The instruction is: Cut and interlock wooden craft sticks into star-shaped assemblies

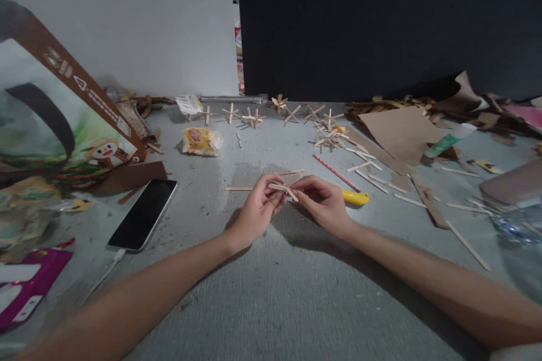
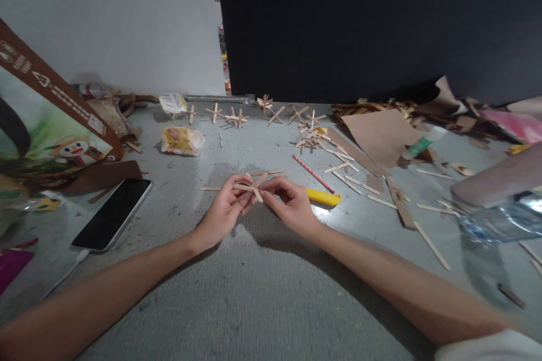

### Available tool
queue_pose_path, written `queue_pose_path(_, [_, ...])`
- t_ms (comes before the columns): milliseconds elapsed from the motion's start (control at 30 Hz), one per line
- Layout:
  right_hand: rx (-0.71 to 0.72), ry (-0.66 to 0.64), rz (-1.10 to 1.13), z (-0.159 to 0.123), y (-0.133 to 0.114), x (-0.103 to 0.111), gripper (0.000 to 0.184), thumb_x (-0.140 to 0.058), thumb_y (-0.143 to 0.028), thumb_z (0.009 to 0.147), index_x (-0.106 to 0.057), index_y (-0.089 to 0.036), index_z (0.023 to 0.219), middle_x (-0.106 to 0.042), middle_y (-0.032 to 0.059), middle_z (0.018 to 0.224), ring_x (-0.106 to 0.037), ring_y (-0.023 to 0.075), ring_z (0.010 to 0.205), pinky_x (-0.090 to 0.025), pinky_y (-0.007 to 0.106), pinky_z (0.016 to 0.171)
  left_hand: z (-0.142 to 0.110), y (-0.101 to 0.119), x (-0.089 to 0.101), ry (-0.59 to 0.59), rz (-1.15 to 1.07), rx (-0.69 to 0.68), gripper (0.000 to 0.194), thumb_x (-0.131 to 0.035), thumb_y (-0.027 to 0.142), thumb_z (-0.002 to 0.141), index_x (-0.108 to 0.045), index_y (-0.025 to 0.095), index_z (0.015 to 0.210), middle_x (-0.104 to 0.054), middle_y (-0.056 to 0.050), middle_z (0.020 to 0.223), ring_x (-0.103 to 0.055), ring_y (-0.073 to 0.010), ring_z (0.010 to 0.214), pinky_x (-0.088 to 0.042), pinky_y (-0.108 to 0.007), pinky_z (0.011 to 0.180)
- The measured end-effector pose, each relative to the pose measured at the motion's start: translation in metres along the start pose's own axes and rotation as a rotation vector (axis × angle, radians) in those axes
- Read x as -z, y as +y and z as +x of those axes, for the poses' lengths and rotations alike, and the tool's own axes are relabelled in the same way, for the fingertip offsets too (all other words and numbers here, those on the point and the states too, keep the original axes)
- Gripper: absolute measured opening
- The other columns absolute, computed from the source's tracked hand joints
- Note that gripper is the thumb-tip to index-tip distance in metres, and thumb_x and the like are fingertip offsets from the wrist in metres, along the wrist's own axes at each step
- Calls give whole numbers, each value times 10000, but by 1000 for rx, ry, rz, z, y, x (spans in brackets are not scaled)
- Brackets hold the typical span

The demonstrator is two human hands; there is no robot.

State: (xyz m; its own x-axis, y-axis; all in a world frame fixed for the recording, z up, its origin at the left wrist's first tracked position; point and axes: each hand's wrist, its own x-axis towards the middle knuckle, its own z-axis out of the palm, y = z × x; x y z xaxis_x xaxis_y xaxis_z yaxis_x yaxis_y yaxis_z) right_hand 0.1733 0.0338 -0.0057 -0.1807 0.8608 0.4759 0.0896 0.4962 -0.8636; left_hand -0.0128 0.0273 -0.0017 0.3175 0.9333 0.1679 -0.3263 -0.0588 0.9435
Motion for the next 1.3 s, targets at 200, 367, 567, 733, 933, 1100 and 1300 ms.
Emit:
queue_pose_path(200, [-1, -1, 3, 0, 1, -1, 181, -765, -407, 958, -759, -234, 903, -775, 35, 828, -712, 174, 744, -595, 316, 690, 0, 0, 1, 0, -5, 48, 310, -793, 397, 933, -612, 223, 1114, -604, 30, 789, -574, -103, 672, -433, -222, 605])
queue_pose_path(367, [4, -12, 0, -1, 1, 0, 153, -773, -378, 953, -766, -236, 898, -778, 28, 813, -708, 166, 721, -588, 303, 673, 1, -2, 3, 4, -45, 106, 324, -815, 354, 903, -610, 221, 1116, -638, 15, 843, -595, -103, 717, -443, -212, 631])
queue_pose_path(567, [7, -7, 19, -2, 3, 1, 134, -784, -365, 948, -782, -235, 916, -780, 33, 828, -698, 166, 730, -573, 302, 673, 2, -1, 4, -26, -101, 94, 386, -843, 363, 886, -613, 203, 1151, -655, 10, 846, -594, -95, 667, -438, -218, 616])
queue_pose_path(733, [43, 2, 56, -2, 4, 1, 104, -782, -347, 946, -786, -248, 916, -782, 40, 845, -710, 188, 771, -576, 342, 711, -3, 4, 0, -22, -54, 42, 477, -831, 486, 904, -595, 226, 1227, -680, -12, 865, -635, -122, 706, -496, -234, 648])
queue_pose_path(933, [119, -49, 114, -1, -3, 2, 63, -738, -290, 968, -787, -269, 934, -795, 39, 852, -730, 203, 780, -575, 371, 721, -5, 8, 0, 10, -48, 91, 631, -888, 432, 855, -528, 300, 1356, -701, -4, 926, -692, -144, 801, -566, -266, 765])
queue_pose_path(1100, [112, -53, 61, -1, -3, 2, 95, -739, -336, 975, -790, -271, 929, -801, 47, 860, -739, 218, 795, -582, 394, 746, -3, 8, 3, 23, -33, 112, 599, -870, 432, 866, -537, 278, 1340, -682, 1, 873, -664, -137, 730, -546, -261, 703])
queue_pose_path(1300, [104, -26, 32, -3, 0, 1, 91, -758, -344, 970, -797, -264, 950, -802, 47, 870, -734, 203, 802, -584, 366, 740, -2, 10, 0, -23, -15, 25, 478, -845, 444, 886, -596, 249, 1244, -613, 24, 769, -539, -103, 589, -406, -230, 546])
